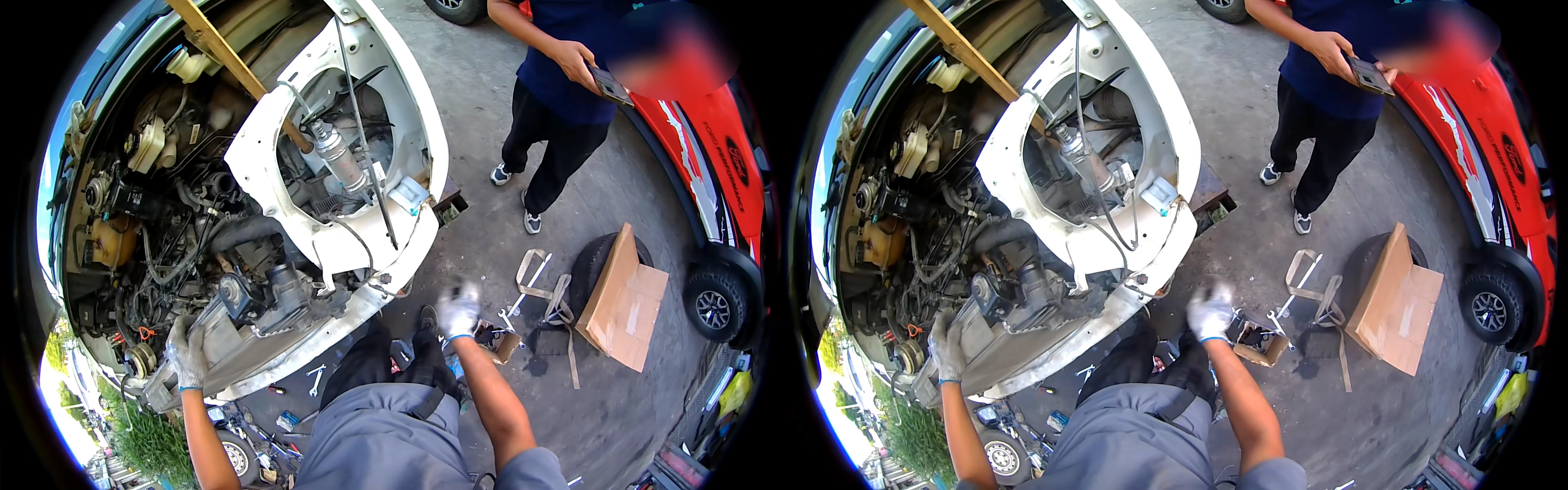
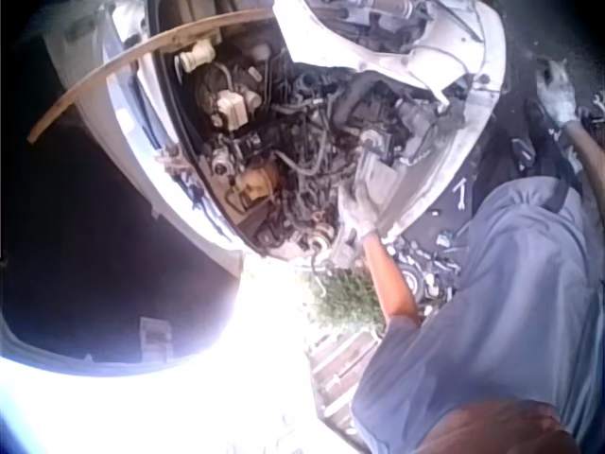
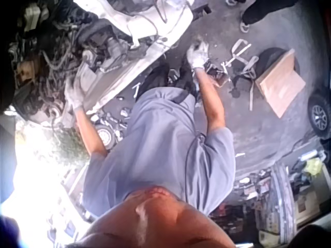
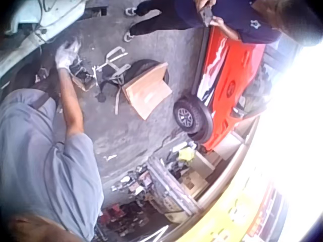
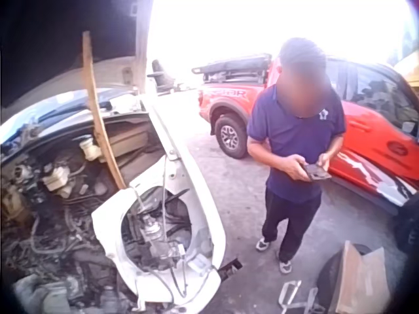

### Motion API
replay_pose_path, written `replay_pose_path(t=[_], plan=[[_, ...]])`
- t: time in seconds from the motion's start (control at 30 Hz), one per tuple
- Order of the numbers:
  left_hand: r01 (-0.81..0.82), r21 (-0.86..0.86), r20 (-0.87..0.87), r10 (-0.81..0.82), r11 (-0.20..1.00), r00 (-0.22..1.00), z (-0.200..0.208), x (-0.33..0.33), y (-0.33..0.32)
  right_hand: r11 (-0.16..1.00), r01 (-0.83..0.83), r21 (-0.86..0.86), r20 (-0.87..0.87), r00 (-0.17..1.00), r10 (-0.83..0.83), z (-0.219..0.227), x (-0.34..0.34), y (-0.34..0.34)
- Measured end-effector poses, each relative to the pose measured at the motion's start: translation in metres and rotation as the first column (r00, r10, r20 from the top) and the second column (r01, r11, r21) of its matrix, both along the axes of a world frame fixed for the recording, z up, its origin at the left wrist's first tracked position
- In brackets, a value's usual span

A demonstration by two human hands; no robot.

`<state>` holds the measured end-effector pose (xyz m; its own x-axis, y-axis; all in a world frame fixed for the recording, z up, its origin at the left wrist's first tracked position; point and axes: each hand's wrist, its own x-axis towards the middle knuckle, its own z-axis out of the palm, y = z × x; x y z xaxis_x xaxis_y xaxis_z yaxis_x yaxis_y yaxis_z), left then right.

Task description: The person works on a car engine with the hood open, handling hoses and engine components with gloved hands. A second person stands nearby holding a phone. The primary actions involve reaching into the engine bay, adjusting parts, and manipulating hoses.

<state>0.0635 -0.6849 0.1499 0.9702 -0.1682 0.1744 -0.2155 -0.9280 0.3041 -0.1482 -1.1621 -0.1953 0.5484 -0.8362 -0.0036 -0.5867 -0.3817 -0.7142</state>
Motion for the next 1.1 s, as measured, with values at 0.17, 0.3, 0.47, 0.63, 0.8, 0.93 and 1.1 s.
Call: replay_pose_path(t=[0.17, 0.3, 0.47, 0.63, 0.8, 0.93, 1.1], plan=[[0.000, -0.041, -0.058, -0.003, 0.999, 0.998, 0.001, 0.000, -0.009, 0.593, -0.799, 0.101, 0.027, 0.598, 0.801, 0.070, 0.072, 0.078], [0.003, -0.005, -0.016, -0.003, 1.000, 1.000, 0.003, -0.004, -0.007, 0.521, -0.845, 0.123, -0.342, 0.456, 0.821, 0.031, 0.142, 0.111], [0.028, 0.020, 0.009, -0.029, 0.999, 1.000, 0.001, -0.019, -0.005, 0.503, -0.838, 0.213, -0.422, 0.386, 0.821, 0.026, 0.174, 0.109], [0.020, 0.066, 0.008, -0.021, 0.998, 1.000, 0.004, -0.016, 0.000, 0.501, -0.854, 0.143, -0.318, 0.440, 0.840, 0.027, 0.164, 0.094], [0.032, 0.064, -0.008, -0.032, 0.997, 0.999, 0.000, -0.013, -0.001, 0.513, -0.789, 0.338, -0.045, 0.530, 0.846, 0.032, 0.118, 0.051], [-0.015, 0.058, -0.024, 0.016, 0.998, 1.000, -0.001, -0.014, 0.002, 0.335, -0.898, 0.286, -0.234, 0.274, 0.933, 0.106, 0.120, 0.051], [-0.017, 0.093, -0.015, 0.018, 0.995, 1.000, 0.002, -0.008, 0.000, 0.446, -0.861, 0.245, -0.362, 0.345, 0.866, 0.061, 0.142, 0.080]])
